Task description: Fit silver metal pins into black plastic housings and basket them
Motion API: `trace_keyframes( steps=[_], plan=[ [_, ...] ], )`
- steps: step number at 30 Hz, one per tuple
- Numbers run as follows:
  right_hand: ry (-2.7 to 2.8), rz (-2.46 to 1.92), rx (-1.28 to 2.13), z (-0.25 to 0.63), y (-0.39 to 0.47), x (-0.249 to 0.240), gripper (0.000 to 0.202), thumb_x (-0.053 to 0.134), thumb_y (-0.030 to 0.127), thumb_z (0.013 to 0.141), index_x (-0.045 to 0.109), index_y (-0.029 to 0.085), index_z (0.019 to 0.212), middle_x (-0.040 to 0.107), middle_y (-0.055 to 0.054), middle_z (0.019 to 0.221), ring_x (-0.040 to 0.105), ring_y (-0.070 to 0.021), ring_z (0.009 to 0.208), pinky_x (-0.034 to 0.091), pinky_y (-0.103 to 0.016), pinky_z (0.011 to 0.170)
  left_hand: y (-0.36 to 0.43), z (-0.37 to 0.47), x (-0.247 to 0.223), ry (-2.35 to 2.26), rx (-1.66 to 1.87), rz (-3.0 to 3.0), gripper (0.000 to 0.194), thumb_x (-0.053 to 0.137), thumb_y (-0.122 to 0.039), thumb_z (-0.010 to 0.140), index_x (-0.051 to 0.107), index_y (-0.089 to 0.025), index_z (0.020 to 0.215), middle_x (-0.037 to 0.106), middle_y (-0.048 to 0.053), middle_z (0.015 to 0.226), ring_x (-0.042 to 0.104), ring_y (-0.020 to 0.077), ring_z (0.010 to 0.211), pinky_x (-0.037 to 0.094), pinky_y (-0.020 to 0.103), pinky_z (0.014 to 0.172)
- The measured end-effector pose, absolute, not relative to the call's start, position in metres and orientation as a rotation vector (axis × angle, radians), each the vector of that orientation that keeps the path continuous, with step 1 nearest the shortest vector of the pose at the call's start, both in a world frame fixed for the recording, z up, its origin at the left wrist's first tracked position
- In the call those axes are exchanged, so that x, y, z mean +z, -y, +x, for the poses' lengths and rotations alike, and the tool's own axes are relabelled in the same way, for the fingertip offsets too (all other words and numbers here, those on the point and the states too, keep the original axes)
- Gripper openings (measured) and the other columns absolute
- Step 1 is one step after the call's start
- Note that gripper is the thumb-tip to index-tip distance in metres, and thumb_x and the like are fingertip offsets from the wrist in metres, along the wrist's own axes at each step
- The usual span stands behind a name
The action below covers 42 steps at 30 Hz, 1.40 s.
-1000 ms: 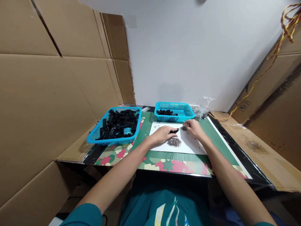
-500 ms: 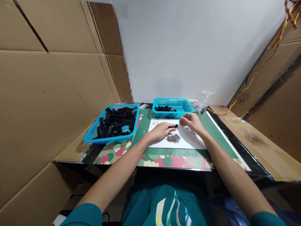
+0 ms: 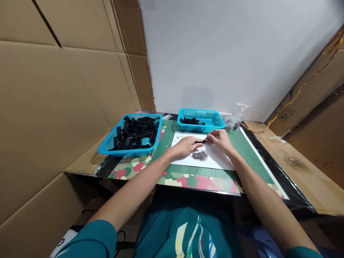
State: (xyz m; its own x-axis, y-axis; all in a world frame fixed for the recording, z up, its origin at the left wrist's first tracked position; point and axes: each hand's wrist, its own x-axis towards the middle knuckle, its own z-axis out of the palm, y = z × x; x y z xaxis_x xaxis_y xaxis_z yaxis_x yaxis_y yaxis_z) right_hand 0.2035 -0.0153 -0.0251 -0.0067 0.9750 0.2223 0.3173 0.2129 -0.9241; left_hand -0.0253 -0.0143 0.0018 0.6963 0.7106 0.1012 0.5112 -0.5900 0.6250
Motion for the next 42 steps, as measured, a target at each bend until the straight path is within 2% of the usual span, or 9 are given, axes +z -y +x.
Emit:
trace_keyframes(
  steps=[6,11,15,19,25,30,34,39,42],
  plan=[
    [1.499,-1.238,0.926,0.203,0.016,-0.022,0.032,0.081,0.049,0.079,0.071,0.019,0.076,0.08,-0.012,0.077,0.081,-0.0275,0.072,0.07,-0.041,0.073,0.014,-0.027,0.002,-0.95,0.457,2.307,0.044,0.055,-0.046,0.104,0.078,-0.024,0.134,0.08,0.005,0.097,0.067,0.0195,0.079,0.046,0.029,0.077],
    [1.508,-1.264,0.877,0.199,0.011,-0.025,0.034,0.079,0.051,0.079,0.071,0.019,0.076,0.079,-0.011,0.074,0.08,-0.0275,0.068,0.069,-0.039,0.067,0.012,-0.026,-0.001,-0.955,0.488,2.238,0.047,0.05,-0.051,0.105,0.082,-0.018,0.117,0.072,0.004,0.079,0.062,0.0187,0.072,0.045,0.029,0.07],
    [1.53,-1.271,0.827,0.194,0.011,-0.028,0.04,0.079,0.057,0.079,0.072,0.017,0.077,0.079,-0.013,0.073,0.08,-0.0288,0.067,0.069,-0.04,0.064,0.016,-0.025,-0.004,-0.958,0.476,2.203,0.047,0.054,-0.053,0.104,0.08,-0.02,0.126,0.079,0.005,0.093,0.069,0.0198,0.078,0.051,0.03,0.077],
    [1.357,-1.211,0.773,0.187,0.022,-0.018,0.05,0.076,0.066,0.082,0.071,0.017,0.085,0.081,-0.015,0.082,0.082,-0.0295,0.072,0.07,-0.039,0.062,0.024,-0.026,0.005,-1.175,0.809,2.287,0.048,0.053,-0.054,0.107,0.077,-0.024,0.135,0.08,0.009,0.126,0.074,0.0256,0.106,0.052,0.031,0.093],
    [1.335,-1.1,0.58,0.187,0.039,-0.001,0.054,0.069,0.073,0.089,0.068,0.019,0.088,0.079,-0.012,0.08,0.077,-0.0247,0.059,0.063,-0.034,0.053,0.0,-0.024,0.061,-1.71,1.187,2.102,0.051,0.039,-0.054,0.113,0.073,-0.025,0.136,0.082,0.007,0.101,0.074,0.0256,0.096,0.045,0.031,0.083],
    [1.573,-1.063,0.558,0.184,0.037,-0.005,0.054,0.062,0.074,0.096,0.067,0.022,0.083,0.076,-0.008,0.072,0.073,-0.0221,0.055,0.058,-0.032,0.055,-0.06,-0.012,0.102,-1.876,0.994,2.243,0.049,0.04,-0.057,0.112,0.077,-0.025,0.115,0.081,0.01,0.111,0.072,0.0291,0.106,0.043,0.032,0.084],
    [1.727,-1.108,0.53,0.18,0.036,-0.005,0.046,0.06,0.064,0.101,0.066,0.023,0.081,0.074,-0.005,0.07,0.072,-0.0208,0.056,0.051,-0.03,0.057,-0.109,-0.011,0.106,-1.9,0.557,2.366,0.043,0.05,-0.055,0.108,0.077,-0.022,0.099,0.08,0.014,0.108,0.071,0.0292,0.109,0.044,0.033,0.089],
    [1.791,-1.187,0.499,0.182,0.037,0.001,0.021,0.056,0.038,0.106,0.069,0.022,0.103,0.078,-0.004,0.08,0.07,-0.0185,0.06,0.047,-0.027,0.061,-0.145,-0.014,0.086,-1.83,0.257,2.368,0.037,0.074,-0.046,0.096,0.068,-0.018,0.072,0.071,0.009,0.073,0.07,0.0273,0.095,0.044,0.034,0.093],
    [1.793,-1.208,0.498,0.185,0.037,0.004,0.021,0.056,0.036,0.106,0.069,0.022,0.111,0.079,-0.004,0.082,0.068,-0.0178,0.06,0.046,-0.027,0.063,-0.154,-0.014,0.077,-1.751,0.138,2.39,0.034,0.08,-0.04,0.092,0.067,-0.017,0.07,0.066,0.003,0.065,0.066,0.0239,0.09,0.044,0.033,0.098]
  ],
)
